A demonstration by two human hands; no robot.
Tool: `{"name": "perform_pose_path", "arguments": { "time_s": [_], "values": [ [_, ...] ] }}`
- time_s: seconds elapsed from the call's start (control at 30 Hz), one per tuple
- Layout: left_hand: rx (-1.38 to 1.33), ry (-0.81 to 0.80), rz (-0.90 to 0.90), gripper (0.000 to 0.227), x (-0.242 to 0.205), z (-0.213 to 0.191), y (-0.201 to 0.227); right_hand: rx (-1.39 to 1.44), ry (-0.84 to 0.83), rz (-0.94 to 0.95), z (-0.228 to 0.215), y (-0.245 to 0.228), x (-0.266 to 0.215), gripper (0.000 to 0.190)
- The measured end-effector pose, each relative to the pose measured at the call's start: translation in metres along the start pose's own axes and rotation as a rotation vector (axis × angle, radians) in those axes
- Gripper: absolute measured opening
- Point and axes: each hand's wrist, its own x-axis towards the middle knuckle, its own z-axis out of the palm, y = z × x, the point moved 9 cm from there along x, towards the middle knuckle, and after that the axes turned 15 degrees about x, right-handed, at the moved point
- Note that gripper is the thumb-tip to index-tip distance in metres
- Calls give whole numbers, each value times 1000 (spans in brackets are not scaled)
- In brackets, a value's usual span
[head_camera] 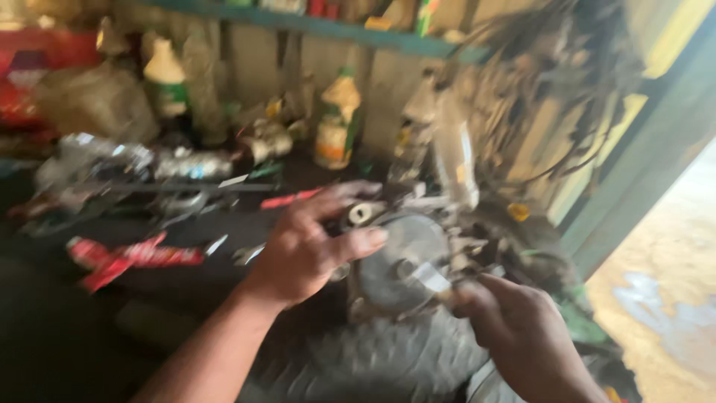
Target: The person uses a wrench to tighten bolts on a carburetor placed on a workbench. They rotate the carburetor to access different sides and continue tightening the fasteners throughout the clip.
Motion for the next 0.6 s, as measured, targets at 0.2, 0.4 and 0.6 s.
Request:
{"name": "perform_pose_path", "arguments": {
  "time_s": [0.2,0.4,0.6],
  "values": [
    [-156,16,-143,39,5,7,-18,804,214,464,-13,67,7,30],
    [-65,47,-7,30,3,4,-5,828,107,557,21,63,-9,29],
    [-43,36,-1,31,2,7,-1,854,81,814,44,46,-27,30]
  ]
}}
